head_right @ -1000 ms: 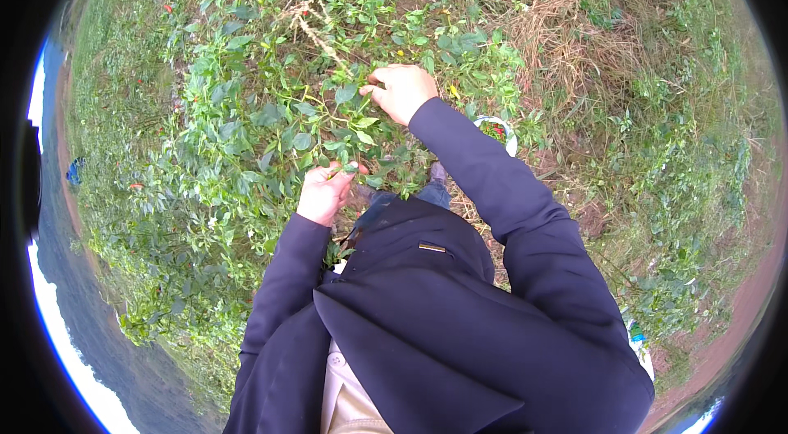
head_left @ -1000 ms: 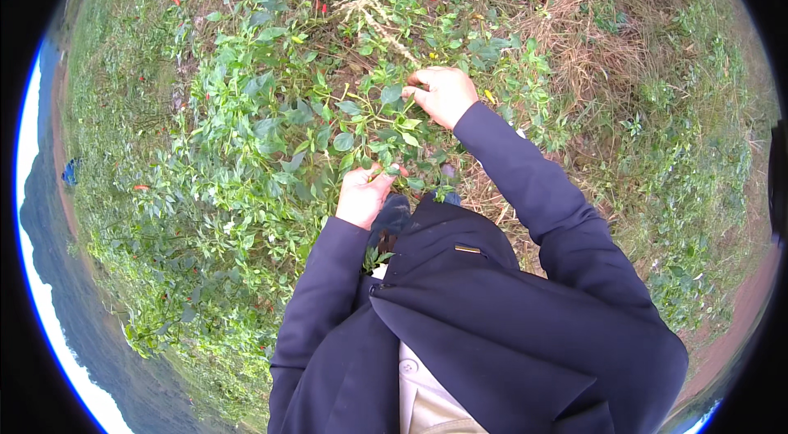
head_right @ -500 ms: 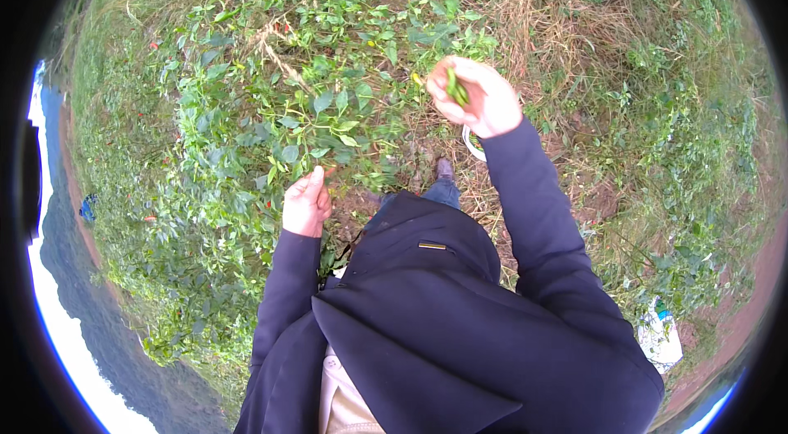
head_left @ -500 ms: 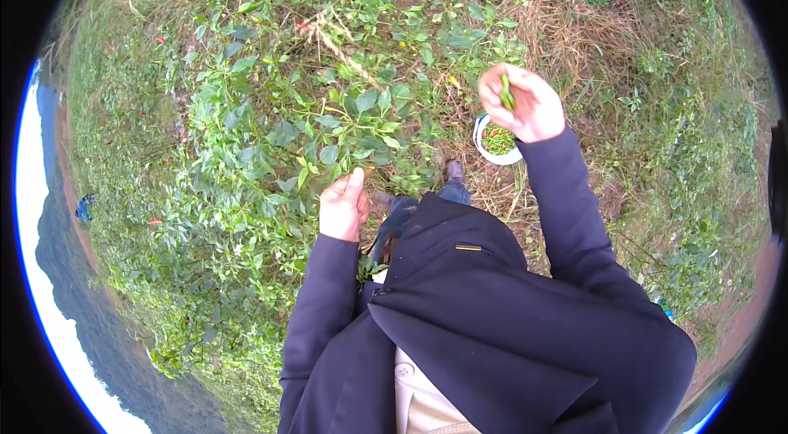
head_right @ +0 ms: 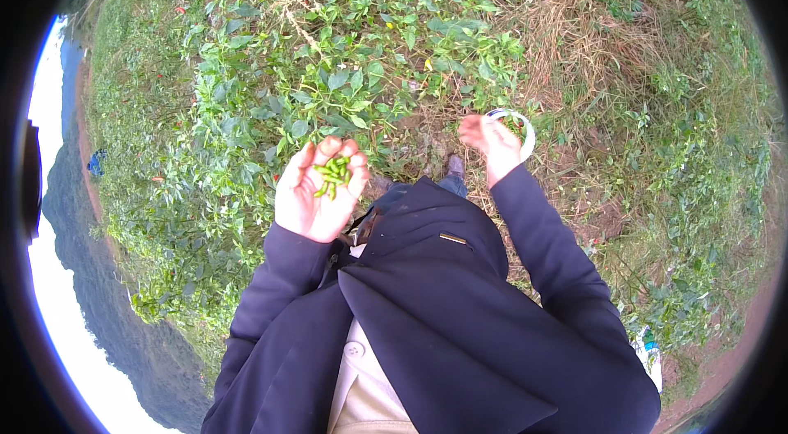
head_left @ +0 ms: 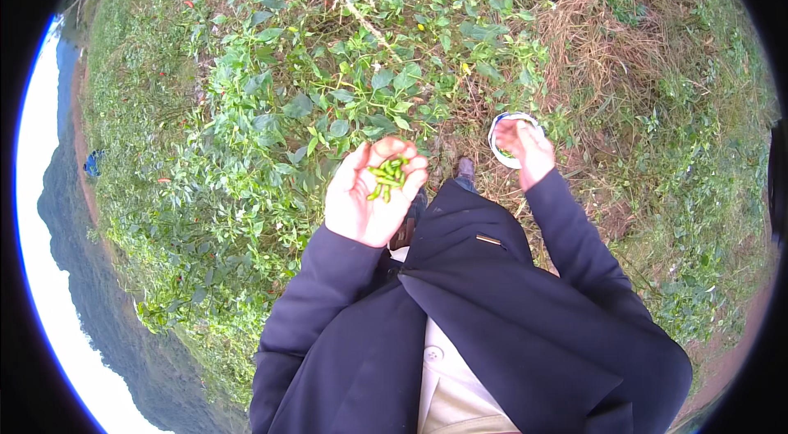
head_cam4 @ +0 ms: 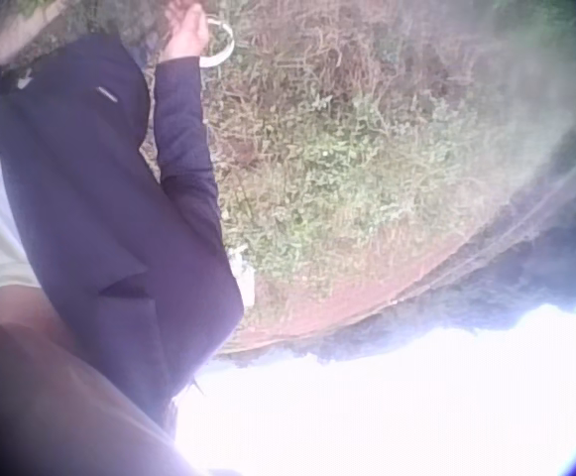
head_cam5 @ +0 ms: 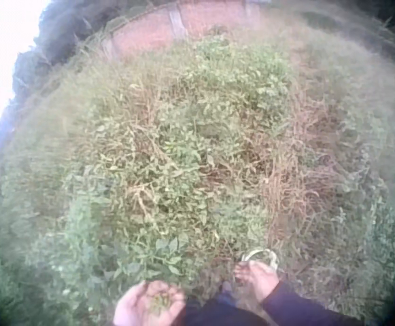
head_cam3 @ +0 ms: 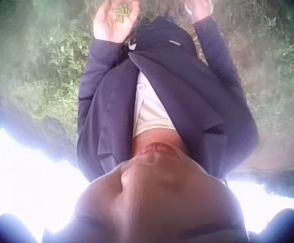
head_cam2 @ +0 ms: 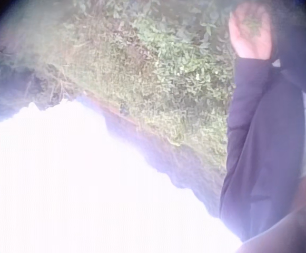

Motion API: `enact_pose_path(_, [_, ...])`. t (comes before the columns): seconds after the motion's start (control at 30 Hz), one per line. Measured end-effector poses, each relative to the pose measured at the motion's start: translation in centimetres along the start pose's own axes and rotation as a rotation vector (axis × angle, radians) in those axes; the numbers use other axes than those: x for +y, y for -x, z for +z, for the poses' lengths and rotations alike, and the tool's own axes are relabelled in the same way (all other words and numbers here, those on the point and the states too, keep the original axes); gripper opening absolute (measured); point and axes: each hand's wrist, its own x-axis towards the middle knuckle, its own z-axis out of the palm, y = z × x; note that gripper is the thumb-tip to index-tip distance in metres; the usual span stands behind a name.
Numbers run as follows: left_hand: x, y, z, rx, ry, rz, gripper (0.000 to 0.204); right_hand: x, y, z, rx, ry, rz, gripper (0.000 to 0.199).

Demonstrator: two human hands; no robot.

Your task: The person picks green and red chilies from plants by hand and places them into a small white bowl. The person moves among the plants, selecting chilies and depositing them into the bowl throughout the clip.

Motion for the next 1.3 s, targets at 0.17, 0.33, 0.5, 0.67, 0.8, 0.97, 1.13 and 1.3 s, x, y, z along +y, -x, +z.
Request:
enact_pose_path(0.17, [-3.7, -1.2, 1.5, -0.036, -0.991, 0.298, 0.032, -5.5, 5.7, 13.4, -0.245, -0.976, 0.592, 0.026])
enact_pose_path(0.33, [-4.8, -0.3, 1.7, -0.243, -1.898, 0.852, 0.018, -7.3, 5.4, 14.3, -0.108, -0.746, 0.713, 0.023])
enact_pose_path(0.5, [-4.2, 1.9, 1.1, -0.153, -1.752, 0.877, 0.024, -7.9, 5.4, 13.4, -0.208, -0.606, 0.773, 0.021])
enact_pose_path(0.67, [-0.6, 8.3, -1.0, 0.127, -1.464, 0.908, 0.024, -12.0, 4.9, 8.8, -0.717, -0.213, 1.167, 0.022])
enact_pose_path(0.8, [0.0, 12.0, -3.0, 0.373, -1.103, 0.766, 0.019, -12.4, 6.2, 3.4, -0.844, 0.695, 1.245, 0.02])
enact_pose_path(0.97, [0.2, 12.4, -3.3, 0.417, -1.048, 0.679, 0.017, -9.7, 8.1, 1.5, -1.124, 1.4, 0.484, 0.027])
enact_pose_path(1.13, [1.4, 12.4, -1.3, 0.386, -1.355, 0.584, 0.016, -10.2, 9.5, 3.0, -1.189, 1.736, 0.235, 0.038])
enact_pose_path(1.3, [5.1, 11.3, -1.1, 0.388, -1.89, 0.804, 0.022, -12.4, 8.7, 5.5, -1.491, 1.528, 0.018, 0.028])
